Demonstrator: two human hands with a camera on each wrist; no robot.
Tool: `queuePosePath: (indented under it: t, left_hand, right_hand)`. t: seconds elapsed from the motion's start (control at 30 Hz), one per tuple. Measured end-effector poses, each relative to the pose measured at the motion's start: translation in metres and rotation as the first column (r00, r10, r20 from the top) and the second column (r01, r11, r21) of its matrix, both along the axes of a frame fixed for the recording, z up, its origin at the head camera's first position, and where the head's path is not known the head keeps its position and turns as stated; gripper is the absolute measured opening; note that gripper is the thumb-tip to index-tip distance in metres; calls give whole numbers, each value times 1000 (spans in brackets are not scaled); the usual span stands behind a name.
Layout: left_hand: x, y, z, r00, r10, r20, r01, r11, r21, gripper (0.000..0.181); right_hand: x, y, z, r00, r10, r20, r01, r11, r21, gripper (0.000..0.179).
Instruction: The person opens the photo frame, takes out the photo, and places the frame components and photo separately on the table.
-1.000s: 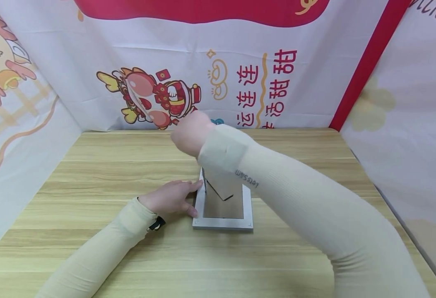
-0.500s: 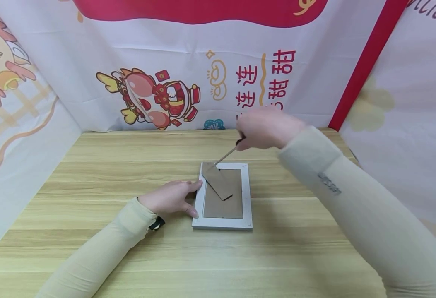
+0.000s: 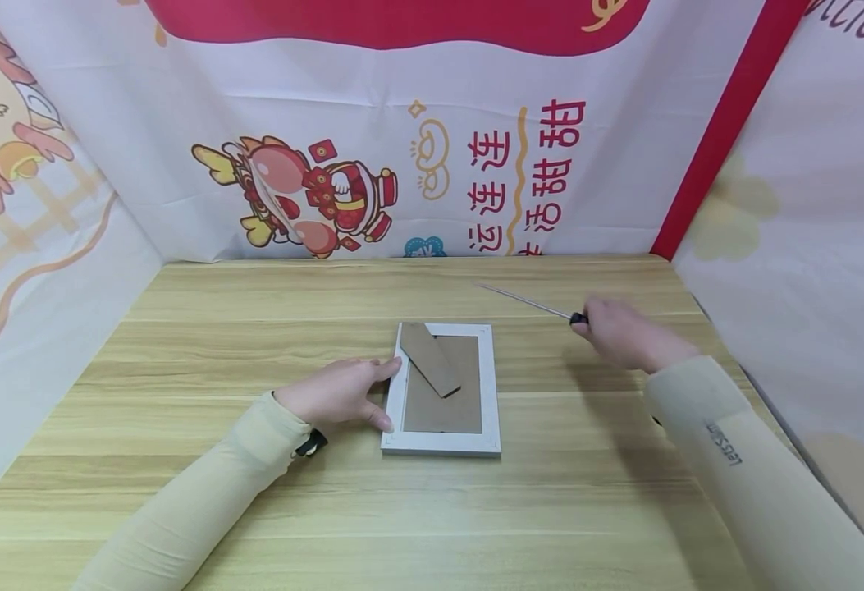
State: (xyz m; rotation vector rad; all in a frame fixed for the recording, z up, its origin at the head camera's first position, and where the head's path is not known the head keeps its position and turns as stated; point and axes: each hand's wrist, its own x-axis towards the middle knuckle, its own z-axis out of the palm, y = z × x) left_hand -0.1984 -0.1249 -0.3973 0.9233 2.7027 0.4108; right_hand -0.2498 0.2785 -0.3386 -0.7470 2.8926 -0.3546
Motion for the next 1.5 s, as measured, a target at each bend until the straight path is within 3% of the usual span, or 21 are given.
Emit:
queuePosePath:
  t: [0.13,0.23,0.5,0.83,0.97,1.07,1.23,1.37,1.5]
  left_hand:
    - [1,1,1,1000,-1,2,1,1000,3,95]
    - [1,2,1,1000,4,9,-4,1000,3,96]
    - [1,5,0,999,21,24,-20,1000,-4,99]
    - [-3,5,-1,997,40,66,-40,999,2,102]
    - [-9,-2,-4,993,39,110,-42,999,23,101]
    - [-17,-12,-1,988,33,153,-43,997,62,97]
    - [-41,-26,11,980,91,177,-115,985,130,83]
    - [-61,-22,18,980,124,154,-144,981,127,83]
    - [-77,-13,14,985,86,151,-95,994,48,94]
  right_hand:
    - [1,22,-26,997,-1,-72,-1,1000,-18,24]
    - [2,32,-40,997,-20,-80,17,999,-31,21]
    - [-1,42,-64,999,-41,8,41,999,-18,22]
    - [-4,45,-72,996,-75,49,75,997,-7,20]
    - [-1,41,-66,996,-90,6,90,996,4,26]
    - [11,26,-54,997,-60,-57,59,998,-16,25]
    - [49,-20,-31,999,30,-35,-32,996,-87,23]
    - [76,-52,-32,997,63,50,-57,992,-114,33]
    - [94,-73,-42,990,18,143,-2,993,-115,31]
